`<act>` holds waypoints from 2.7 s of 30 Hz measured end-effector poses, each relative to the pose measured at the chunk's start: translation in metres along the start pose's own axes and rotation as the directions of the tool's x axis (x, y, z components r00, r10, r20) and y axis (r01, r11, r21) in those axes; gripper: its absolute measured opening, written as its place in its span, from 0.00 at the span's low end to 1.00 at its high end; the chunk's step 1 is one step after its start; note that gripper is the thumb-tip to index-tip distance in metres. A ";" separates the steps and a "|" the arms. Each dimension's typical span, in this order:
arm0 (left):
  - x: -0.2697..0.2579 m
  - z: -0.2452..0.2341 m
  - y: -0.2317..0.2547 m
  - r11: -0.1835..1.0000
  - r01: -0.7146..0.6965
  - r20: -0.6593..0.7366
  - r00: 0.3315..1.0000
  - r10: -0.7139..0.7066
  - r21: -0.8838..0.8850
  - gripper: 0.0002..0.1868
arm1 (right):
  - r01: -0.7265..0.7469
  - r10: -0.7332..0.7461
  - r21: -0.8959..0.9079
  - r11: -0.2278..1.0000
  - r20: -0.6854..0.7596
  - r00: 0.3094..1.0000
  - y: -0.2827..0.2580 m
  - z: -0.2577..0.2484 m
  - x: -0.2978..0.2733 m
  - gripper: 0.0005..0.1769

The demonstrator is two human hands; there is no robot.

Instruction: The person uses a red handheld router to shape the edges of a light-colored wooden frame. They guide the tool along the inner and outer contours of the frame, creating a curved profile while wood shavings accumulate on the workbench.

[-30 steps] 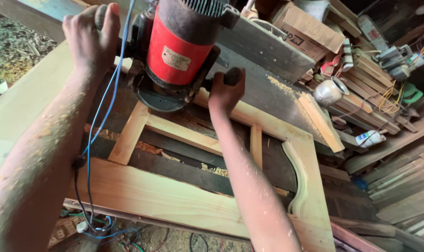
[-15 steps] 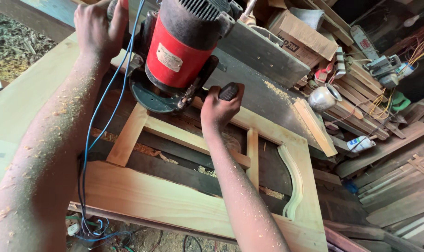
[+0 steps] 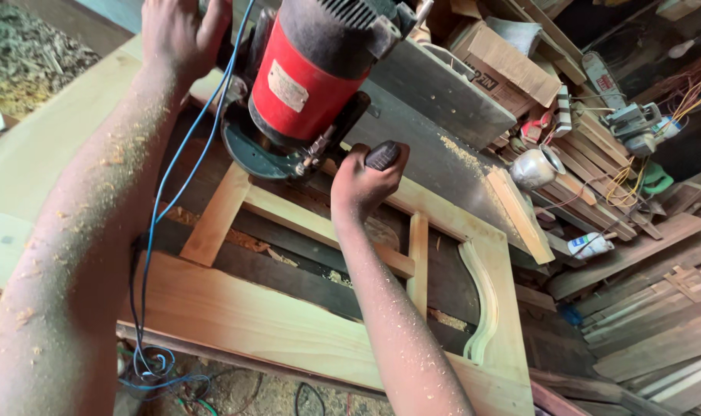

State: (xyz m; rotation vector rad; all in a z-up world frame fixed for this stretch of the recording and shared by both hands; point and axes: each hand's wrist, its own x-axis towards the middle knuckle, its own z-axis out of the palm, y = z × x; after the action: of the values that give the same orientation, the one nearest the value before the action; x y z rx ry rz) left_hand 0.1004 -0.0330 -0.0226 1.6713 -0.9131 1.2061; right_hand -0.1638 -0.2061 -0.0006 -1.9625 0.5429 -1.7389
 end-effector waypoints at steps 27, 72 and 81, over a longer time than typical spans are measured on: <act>-0.020 -0.076 0.097 0.929 0.367 -0.039 0.929 -0.369 -0.035 0.23 | -0.200 0.045 0.552 0.810 0.281 0.959 0.080 0.080 0.055 0.07; -0.023 -0.054 0.152 0.922 0.320 0.057 0.947 -0.315 -0.218 0.24 | -0.311 0.079 0.568 0.762 0.396 0.915 0.136 0.035 0.084 0.06; -0.025 -0.055 0.165 0.898 0.256 0.140 0.966 -0.219 -0.359 0.24 | -0.280 0.005 0.541 0.793 0.454 0.891 0.139 0.015 0.097 0.09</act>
State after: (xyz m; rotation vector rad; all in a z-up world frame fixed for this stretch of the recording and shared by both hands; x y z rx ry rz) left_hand -0.0740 -0.0407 -0.0006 1.4856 -0.9019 0.7366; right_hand -0.1352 -0.3741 -0.0034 -1.6949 -0.0269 -1.1200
